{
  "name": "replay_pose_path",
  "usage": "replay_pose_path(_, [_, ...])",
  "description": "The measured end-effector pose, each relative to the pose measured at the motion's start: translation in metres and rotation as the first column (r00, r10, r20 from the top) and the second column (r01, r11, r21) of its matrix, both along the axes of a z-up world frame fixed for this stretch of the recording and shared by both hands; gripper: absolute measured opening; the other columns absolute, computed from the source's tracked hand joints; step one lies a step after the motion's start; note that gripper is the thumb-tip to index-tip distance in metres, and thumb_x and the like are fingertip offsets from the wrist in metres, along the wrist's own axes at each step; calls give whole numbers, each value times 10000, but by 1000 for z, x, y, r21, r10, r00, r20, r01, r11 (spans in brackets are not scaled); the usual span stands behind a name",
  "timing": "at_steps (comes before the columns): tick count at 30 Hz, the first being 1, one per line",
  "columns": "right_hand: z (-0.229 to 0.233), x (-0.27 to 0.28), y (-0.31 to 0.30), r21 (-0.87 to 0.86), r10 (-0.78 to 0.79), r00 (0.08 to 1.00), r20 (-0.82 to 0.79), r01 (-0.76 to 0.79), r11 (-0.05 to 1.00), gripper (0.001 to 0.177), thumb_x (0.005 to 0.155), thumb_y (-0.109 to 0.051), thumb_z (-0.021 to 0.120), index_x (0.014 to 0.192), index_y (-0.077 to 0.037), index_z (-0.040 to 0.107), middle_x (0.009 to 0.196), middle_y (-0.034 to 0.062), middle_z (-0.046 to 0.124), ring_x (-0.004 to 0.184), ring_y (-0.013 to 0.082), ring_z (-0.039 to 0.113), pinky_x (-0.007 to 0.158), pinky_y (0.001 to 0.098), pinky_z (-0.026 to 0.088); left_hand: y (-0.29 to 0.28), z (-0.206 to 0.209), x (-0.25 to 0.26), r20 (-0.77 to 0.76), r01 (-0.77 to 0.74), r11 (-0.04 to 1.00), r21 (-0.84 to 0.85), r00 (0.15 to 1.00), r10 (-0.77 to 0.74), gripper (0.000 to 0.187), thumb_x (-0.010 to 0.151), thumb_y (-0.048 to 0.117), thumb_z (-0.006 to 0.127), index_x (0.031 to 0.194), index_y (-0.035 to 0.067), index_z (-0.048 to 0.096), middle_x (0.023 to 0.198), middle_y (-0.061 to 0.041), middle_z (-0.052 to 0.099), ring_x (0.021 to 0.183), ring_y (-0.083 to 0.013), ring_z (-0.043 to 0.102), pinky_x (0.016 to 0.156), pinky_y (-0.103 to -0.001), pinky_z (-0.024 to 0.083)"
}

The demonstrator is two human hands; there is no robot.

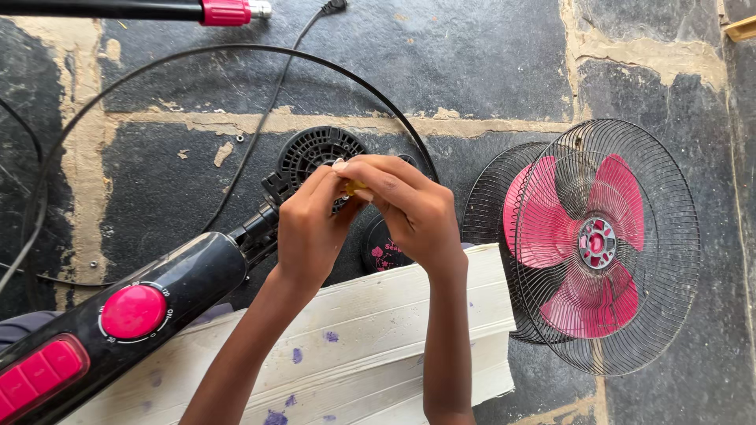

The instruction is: The person uses a yellow screwdriver to tighten screws on a disassembled fan motor. They then pick up the fan blade assembly and align the front cage with the motor.

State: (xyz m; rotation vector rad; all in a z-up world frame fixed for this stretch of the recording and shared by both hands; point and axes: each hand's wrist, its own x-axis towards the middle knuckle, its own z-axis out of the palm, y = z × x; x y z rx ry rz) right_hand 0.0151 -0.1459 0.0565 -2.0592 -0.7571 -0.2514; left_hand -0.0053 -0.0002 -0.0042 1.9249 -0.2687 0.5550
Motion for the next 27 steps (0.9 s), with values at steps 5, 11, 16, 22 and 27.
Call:
replay_pose_path(5, [-4,2,-4,47,40,997,-72,-37,998,278,976,73,674,1207,-79,705,1222,73,728,1097,179,753,876,280,640,-2,-5,0,-5,-24,1000,-4,1000,24,272,876,16,824,1080,-21,649,971,-115,684,870,-271,738,725,-349,589])
replay_pose_path(11, [-8,7,7,416,247,966,-80,-193,889,292,1114,-286,606,1250,-31,644,1211,96,681,1122,167,685,972,285,585,1,-6,2,6,27,996,-84,1000,-26,333,889,39,811,1170,-27,645,1080,-138,696,937,-282,754,780,-353,617])
replay_pose_path(16, [-12,17,18,623,378,889,-258,-146,768,537,1164,-481,490,1175,38,624,932,71,626,813,126,598,732,236,483,2,-9,6,26,-5,1000,14,1000,5,287,866,83,863,1041,1,651,1012,-123,697,867,-295,724,724,-377,578])
replay_pose_path(22, [-24,39,24,623,400,839,-369,-96,776,548,1140,-335,503,699,-9,504,592,26,478,531,43,376,532,227,276,0,-15,8,-5,-13,1000,1,1000,13,259,824,36,856,942,1,628,870,-108,629,744,-285,661,656,-384,529])
replay_pose_path(27, [-35,22,32,476,206,946,-249,-66,877,461,1022,-154,508,602,-27,365,550,15,366,503,76,315,454,279,207,4,-19,-1,-10,-16,1000,-5,1000,16,231,797,-48,795,959,-11,634,884,-112,633,729,-290,652,635,-376,523])
